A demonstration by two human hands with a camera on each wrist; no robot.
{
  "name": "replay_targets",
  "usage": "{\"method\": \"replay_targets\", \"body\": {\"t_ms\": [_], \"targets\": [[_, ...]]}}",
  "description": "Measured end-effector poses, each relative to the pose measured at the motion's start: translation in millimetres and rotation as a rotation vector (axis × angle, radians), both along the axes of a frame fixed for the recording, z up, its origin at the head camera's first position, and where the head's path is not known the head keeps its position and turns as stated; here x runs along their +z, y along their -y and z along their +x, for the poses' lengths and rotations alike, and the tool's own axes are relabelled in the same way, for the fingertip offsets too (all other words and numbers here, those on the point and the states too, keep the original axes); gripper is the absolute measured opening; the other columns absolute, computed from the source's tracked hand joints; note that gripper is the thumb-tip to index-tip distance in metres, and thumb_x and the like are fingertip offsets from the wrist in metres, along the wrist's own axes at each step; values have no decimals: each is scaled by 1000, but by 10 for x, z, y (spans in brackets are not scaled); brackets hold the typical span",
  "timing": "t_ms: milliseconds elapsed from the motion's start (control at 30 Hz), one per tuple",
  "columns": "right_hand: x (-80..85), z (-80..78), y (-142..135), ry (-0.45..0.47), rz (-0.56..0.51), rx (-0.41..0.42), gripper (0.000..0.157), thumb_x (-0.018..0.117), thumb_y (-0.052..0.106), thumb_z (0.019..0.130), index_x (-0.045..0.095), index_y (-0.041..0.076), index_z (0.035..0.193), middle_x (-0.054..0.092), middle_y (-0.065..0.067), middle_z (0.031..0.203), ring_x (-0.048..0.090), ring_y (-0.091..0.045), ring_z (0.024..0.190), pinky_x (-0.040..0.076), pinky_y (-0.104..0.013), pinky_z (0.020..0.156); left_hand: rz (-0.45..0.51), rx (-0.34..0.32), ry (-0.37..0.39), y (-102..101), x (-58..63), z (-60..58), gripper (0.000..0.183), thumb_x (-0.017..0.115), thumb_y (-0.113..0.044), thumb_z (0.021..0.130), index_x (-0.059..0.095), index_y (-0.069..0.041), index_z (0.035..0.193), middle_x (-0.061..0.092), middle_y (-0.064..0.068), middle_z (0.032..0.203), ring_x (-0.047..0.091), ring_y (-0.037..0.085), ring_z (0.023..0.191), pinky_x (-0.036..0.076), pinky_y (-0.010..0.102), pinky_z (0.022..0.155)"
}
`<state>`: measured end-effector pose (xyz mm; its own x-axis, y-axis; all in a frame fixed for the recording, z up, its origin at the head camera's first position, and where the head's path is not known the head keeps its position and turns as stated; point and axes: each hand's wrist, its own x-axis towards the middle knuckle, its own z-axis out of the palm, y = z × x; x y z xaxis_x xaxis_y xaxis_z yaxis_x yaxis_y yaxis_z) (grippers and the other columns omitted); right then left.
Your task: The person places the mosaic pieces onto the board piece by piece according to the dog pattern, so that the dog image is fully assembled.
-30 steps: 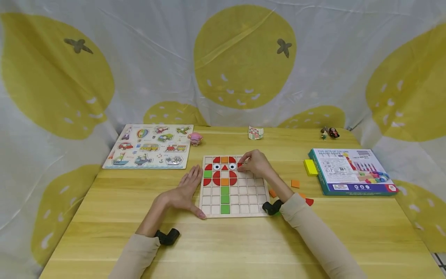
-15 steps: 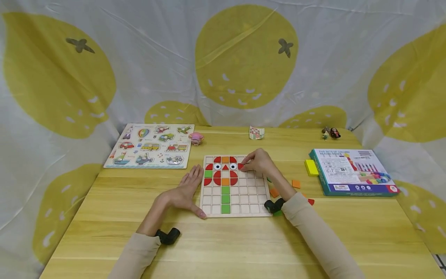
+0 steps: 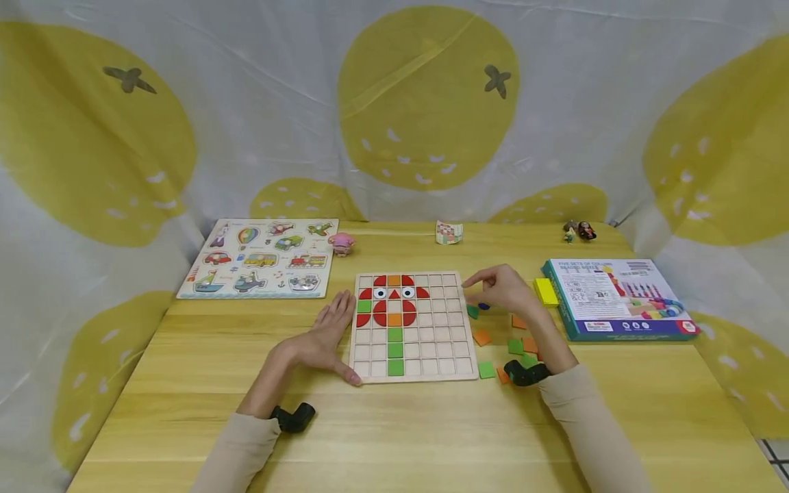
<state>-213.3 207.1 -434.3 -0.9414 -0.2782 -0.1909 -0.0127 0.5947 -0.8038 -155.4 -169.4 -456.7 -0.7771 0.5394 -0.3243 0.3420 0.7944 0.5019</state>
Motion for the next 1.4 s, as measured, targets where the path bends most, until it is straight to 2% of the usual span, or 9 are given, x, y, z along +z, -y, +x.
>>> {"method": "replay_targets", "body": {"t_ms": [200,400,533,733,1000,1067,1233,1400], "targets": [[-23,309,-388,24,80,-20,27,75,14,83,73,7,108,32,3,55,28,-12,49,27,-24,47,0,3,7,14,6,-10,148,84,-62,57,-14,-4,153,-23,18,160,-21,35,148,-3,56,122],[-51,666,-653,67,142,-75,31,80,17,77,74,6,106,34,2,60,32,-14,55,24,-24,47,9,0,9,8,-11,-14,149,85,-61,57,-14,-4,153,-23,18,159,-21,36,148,-3,57,121],[-113,758,-710,139,109,-70,32,82,18,75,73,4,103,35,4,59,32,-11,55,25,-23,48,7,12,9,29,-21,-2,150,85,-62,56,-14,-5,153,-23,17,160,-20,35,149,-3,56,122],[-199,737,-668,179,86,-99,32,83,20,74,72,4,100,36,5,58,34,-10,54,27,-21,47,4,5,6,35,-41,-7,149,84,-63,56,-14,-5,153,-23,17,160,-20,35,149,-3,56,122],[-232,686,-493,81,178,-138,29,83,19,75,71,5,97,40,2,60,36,-13,55,27,-20,46,5,1,10,29,-13,-16,149,84,-62,57,-14,-4,153,-23,18,159,-20,35,148,-3,56,122],[-220,668,-478,45,189,-124,26,80,19,78,71,5,98,42,2,60,36,-12,53,27,-20,45,6,-1,8,32,-14,-16,149,84,-62,57,-14,-4,153,-23,18,159,-20,36,148,-3,56,121],[-153,566,-390,-59,129,-62,24,76,24,83,72,9,101,39,2,56,31,-10,47,25,-21,43,10,2,15,31,-12,-12,149,84,-62,57,-14,-4,153,-23,19,159,-20,36,148,-3,57,121],[-99,374,28,-48,35,22,21,78,22,81,74,12,99,34,2,55,27,-12,50,25,-23,47,10,-1,5,22,-10,-6,149,84,-62,57,-13,-3,153,-22,18,160,-19,36,149,-3,56,122]]}}
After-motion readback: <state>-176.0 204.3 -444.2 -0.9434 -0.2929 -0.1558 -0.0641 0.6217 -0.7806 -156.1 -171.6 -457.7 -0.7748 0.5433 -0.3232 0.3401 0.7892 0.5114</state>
